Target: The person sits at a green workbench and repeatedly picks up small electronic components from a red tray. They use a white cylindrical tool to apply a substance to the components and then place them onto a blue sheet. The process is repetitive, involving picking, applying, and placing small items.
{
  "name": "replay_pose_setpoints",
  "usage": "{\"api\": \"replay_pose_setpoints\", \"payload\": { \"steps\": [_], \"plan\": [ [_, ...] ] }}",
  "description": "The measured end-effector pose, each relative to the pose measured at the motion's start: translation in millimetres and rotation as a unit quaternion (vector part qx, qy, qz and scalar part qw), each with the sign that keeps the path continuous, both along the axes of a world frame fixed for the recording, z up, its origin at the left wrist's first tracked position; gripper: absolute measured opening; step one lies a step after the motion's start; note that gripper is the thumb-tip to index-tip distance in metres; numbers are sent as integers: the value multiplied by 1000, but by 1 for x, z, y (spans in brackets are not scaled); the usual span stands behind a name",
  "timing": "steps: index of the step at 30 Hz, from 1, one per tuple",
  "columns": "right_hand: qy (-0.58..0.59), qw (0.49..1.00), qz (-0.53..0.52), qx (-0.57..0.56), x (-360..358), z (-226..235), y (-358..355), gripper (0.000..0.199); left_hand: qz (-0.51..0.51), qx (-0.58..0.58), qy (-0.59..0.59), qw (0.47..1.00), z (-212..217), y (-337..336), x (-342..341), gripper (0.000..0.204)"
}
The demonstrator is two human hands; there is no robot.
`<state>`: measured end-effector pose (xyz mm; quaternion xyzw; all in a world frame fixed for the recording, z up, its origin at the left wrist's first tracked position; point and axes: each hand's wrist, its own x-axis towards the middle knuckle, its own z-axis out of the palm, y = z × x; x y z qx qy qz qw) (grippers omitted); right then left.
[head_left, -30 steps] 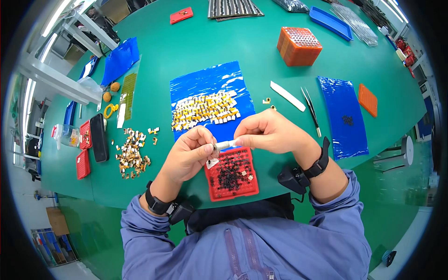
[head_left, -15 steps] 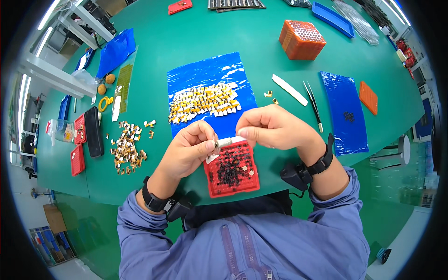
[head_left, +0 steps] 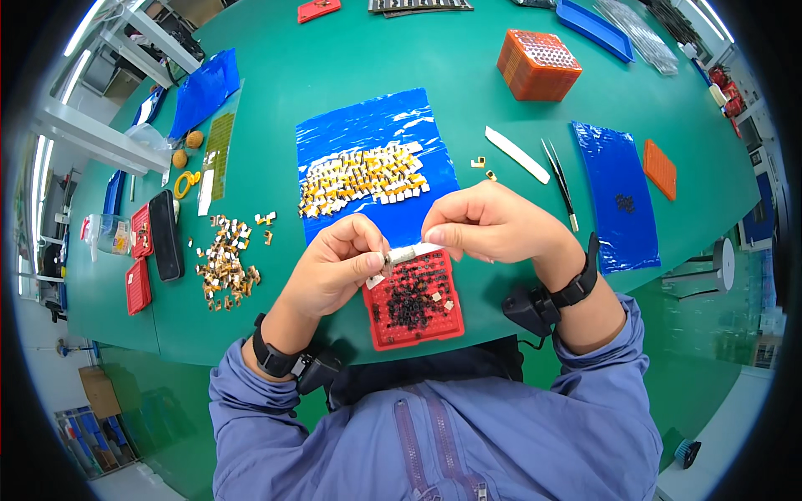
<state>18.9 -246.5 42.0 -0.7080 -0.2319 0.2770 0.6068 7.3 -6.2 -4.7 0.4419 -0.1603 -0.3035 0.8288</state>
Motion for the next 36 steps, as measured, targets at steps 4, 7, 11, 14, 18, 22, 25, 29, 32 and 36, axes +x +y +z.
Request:
{"api": "replay_pose_setpoints", "payload": {
  "steps": [4,7,11,14,18,22,25,29,32,36],
  "plan": [
    [-48,998,12,26,2,-13,-1,14,-11,-8,2,1000,-1,0,1,10],
    [11,1000,17,3,1,-5,-1,15,-10,-6,-6,1000,-1,0,0,9],
    [-36,999,7,25,-1,-9,-1,16,-24,-6,-6,1000,-2,1,1,9],
    [-18,1000,20,-16,1,-7,-2,17,-24,14,-15,1000,0,2,0,9],
    [-105,993,43,23,3,-15,-4,18,-42,18,-36,998,-1,1,0,9],
    [-12,999,46,-27,0,-3,-3,15,-43,35,-41,998,1,3,-1,9],
    [-74,996,55,-11,1,-7,-6,15,-55,43,-56,996,2,2,-2,8],
    [-91,993,67,-43,4,-5,-10,18,-46,55,-67,995,2,3,-1,8],
    [-99,991,76,-56,5,-5,-11,18,-25,79,-71,994,6,4,0,7],
    [-129,989,37,-59,8,-11,-11,18,50,154,-103,981,14,10,9,4]
  ]
}}
